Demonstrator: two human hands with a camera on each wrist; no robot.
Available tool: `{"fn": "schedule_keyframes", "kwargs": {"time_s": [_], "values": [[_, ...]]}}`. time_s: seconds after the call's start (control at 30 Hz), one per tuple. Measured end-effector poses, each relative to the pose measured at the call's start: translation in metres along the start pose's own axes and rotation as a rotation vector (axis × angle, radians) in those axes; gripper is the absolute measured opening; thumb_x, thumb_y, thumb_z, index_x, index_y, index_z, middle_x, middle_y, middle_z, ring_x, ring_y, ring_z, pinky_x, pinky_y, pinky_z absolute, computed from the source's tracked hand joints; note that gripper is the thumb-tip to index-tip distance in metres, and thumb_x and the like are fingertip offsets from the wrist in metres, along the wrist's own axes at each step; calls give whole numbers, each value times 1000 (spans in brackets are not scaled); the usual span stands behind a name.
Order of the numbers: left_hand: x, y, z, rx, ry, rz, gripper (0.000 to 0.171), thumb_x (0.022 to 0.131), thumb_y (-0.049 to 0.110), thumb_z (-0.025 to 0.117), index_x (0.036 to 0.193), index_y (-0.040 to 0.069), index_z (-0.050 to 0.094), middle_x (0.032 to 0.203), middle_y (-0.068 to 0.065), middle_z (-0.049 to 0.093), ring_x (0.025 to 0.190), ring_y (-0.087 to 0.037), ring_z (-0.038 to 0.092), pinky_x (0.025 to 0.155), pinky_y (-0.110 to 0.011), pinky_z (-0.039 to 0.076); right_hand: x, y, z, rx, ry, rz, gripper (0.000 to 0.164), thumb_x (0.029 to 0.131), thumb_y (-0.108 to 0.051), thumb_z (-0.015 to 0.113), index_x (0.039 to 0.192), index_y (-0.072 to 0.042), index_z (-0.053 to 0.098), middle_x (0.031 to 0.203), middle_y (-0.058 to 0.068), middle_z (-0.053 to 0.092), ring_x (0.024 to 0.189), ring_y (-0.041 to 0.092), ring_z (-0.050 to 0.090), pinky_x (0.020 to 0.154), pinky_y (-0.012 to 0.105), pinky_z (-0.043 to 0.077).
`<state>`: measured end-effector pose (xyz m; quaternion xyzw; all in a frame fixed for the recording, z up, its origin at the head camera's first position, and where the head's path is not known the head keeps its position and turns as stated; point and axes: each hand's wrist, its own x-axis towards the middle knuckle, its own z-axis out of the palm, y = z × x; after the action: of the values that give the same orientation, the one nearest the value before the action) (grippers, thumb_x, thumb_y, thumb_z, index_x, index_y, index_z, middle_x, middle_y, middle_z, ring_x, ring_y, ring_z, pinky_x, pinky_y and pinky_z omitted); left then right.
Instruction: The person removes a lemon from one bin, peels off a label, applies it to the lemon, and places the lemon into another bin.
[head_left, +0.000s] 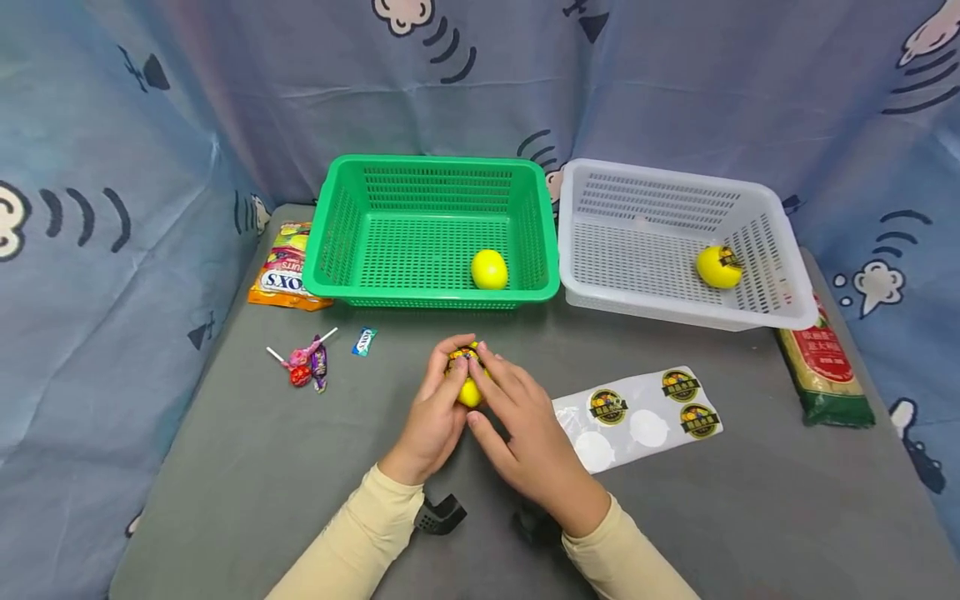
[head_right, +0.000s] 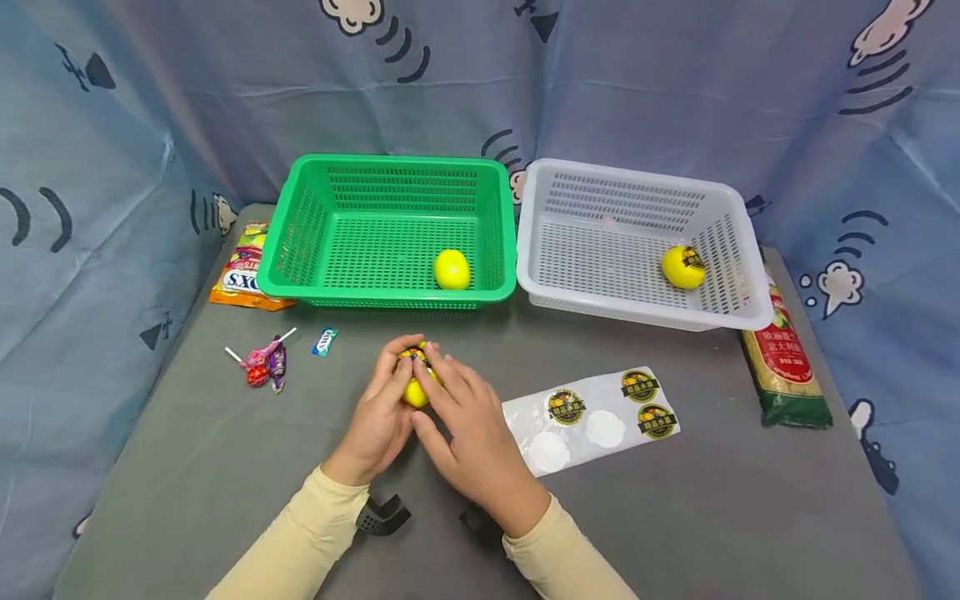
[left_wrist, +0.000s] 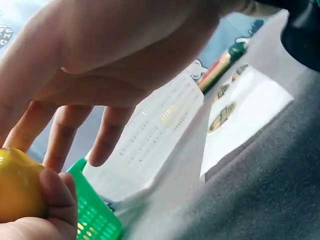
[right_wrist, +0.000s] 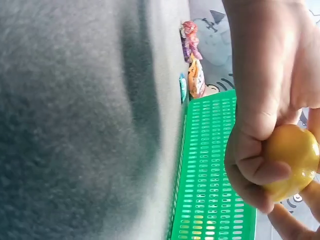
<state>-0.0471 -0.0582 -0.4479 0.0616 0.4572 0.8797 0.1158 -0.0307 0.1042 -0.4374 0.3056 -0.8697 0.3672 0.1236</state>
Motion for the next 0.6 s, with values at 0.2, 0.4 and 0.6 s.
{"fn": "schedule_keyframes", "kwargs": {"time_s": [0.2, 0.4, 0.6], "values": [[2, -2, 3, 99, 55, 51, 40, 114, 13, 43, 148, -3, 30, 134, -12, 48, 121, -19, 58, 99, -24, 49, -1, 0, 4, -89, -27, 42, 67, 101, -18, 63, 163, -6, 40, 169, 5, 37, 145, 38, 44, 115, 61, 36], [1, -4, 1, 253, 94, 108, 42, 109, 1, 50, 146, -5, 32, 131, -16, 50, 116, -18, 58, 96, -21, 50, -4, 0, 1, -46, -68, 79, 62, 104, -14, 54, 163, -5, 37, 170, 4, 32, 149, 37, 40, 118, 58, 32], [2, -6, -3, 288, 105, 171, 44, 106, -3, 52, 145, -3, 32, 131, -14, 48, 105, -20, 58, 84, -20, 53, 0, 1, -11, 1, -58, 98, 55, 104, -12, 60, 157, -3, 48, 165, 6, 40, 146, 37, 45, 118, 57, 34]]}}
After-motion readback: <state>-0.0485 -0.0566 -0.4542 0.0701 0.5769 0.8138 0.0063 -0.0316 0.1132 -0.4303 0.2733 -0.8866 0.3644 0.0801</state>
